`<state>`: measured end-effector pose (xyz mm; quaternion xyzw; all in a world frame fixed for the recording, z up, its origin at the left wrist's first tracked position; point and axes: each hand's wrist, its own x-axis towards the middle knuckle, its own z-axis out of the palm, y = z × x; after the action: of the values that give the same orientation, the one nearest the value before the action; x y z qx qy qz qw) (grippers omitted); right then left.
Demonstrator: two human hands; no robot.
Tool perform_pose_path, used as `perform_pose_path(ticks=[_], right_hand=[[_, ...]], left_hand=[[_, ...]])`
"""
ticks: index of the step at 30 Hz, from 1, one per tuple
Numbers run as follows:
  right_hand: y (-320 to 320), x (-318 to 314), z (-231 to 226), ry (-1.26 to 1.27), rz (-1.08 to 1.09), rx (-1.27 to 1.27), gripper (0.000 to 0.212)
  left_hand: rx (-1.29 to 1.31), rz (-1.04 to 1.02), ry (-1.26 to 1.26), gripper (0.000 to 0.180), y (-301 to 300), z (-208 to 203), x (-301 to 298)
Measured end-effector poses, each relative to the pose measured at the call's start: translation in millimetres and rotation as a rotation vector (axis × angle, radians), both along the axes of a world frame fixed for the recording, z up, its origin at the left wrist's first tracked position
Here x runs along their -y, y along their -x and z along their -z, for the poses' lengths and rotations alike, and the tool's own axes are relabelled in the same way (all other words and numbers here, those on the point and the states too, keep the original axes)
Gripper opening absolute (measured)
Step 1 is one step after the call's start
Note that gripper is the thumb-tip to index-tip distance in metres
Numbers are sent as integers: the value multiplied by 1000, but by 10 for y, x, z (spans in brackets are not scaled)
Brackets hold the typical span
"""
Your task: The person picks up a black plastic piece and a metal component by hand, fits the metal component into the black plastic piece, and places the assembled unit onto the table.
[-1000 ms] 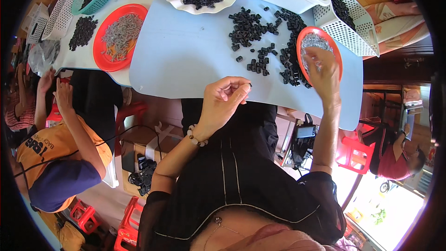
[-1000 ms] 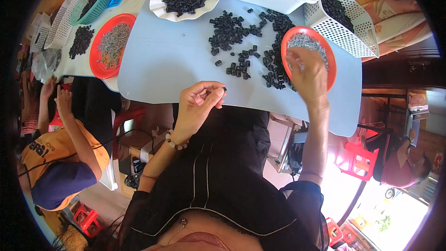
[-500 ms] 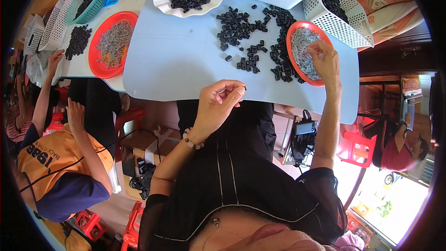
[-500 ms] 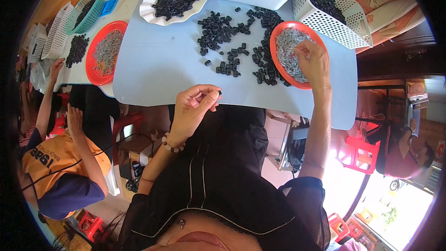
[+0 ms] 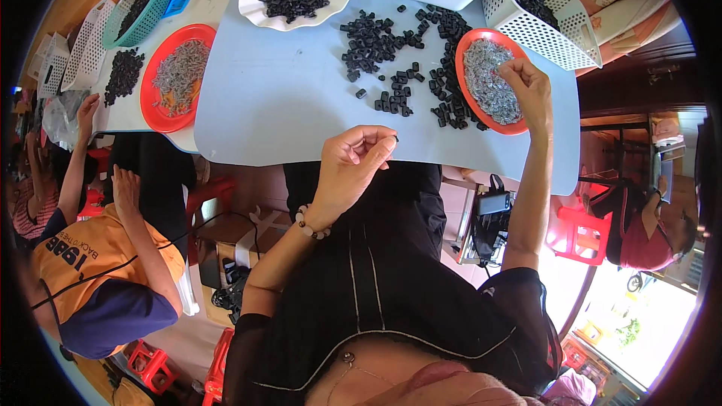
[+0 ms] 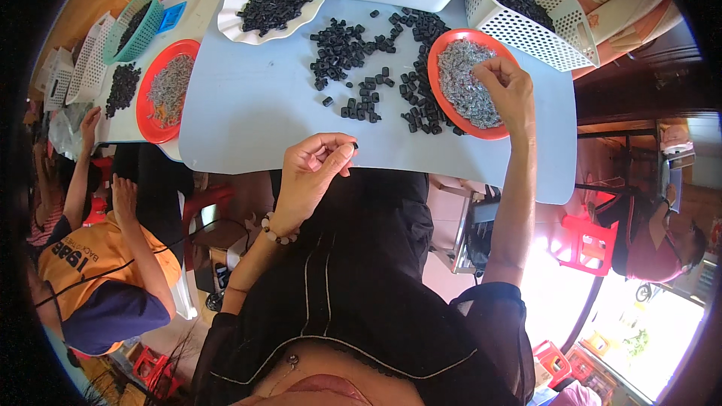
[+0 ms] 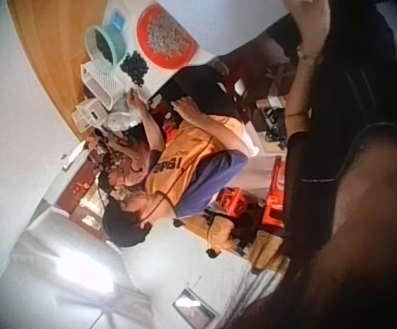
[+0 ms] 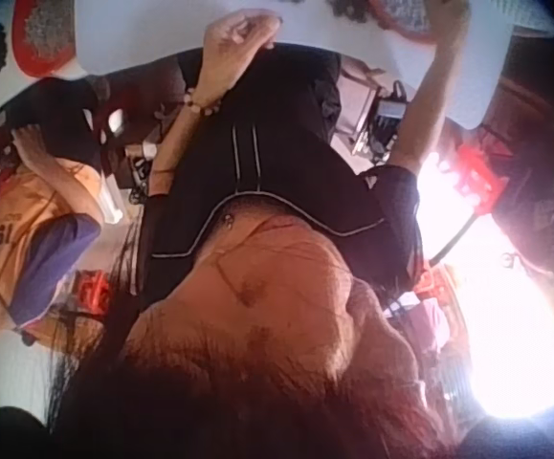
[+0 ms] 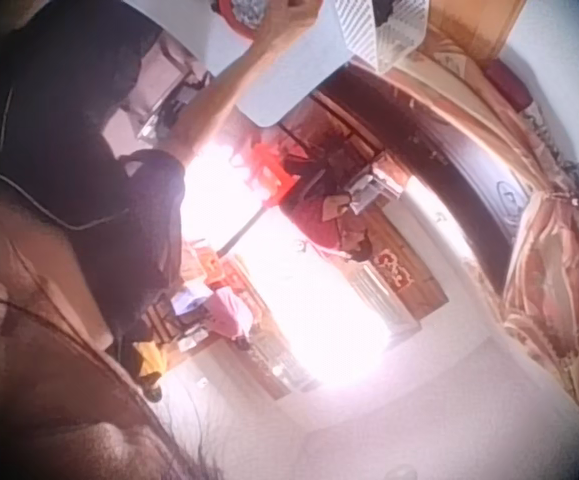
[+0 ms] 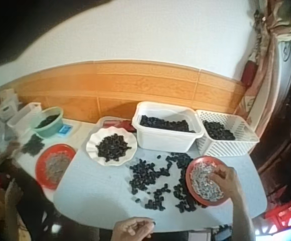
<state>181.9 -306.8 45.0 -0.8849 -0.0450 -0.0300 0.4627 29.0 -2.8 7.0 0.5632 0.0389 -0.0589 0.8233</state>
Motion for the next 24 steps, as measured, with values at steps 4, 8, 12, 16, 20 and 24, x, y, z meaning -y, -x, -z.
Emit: perform_pose_path(ticks=[4, 8, 12, 16, 20, 24], right_hand=[[69, 29, -17, -317, -52, -133, 13], [276, -337, -64, -710, -125, -225, 15], [504, -661, -60, -835, -355, -291, 14], [476, -769, -100, -840, -359, -310, 15], [468, -772, -138, -936, -274, -296, 14], [466, -737, -103, -1048, -159, -304, 12]], left_hand=[[7, 13, 37, 19, -15, -9, 12], [-40, 18, 142, 19, -34, -70, 20], [-14, 56, 225, 20, -60, -63, 50], [-7, 69, 200, 18, -136, -130, 113], [142, 57, -8, 14, -427, -258, 293], [637, -204, -432, 14, -834, -323, 563]])
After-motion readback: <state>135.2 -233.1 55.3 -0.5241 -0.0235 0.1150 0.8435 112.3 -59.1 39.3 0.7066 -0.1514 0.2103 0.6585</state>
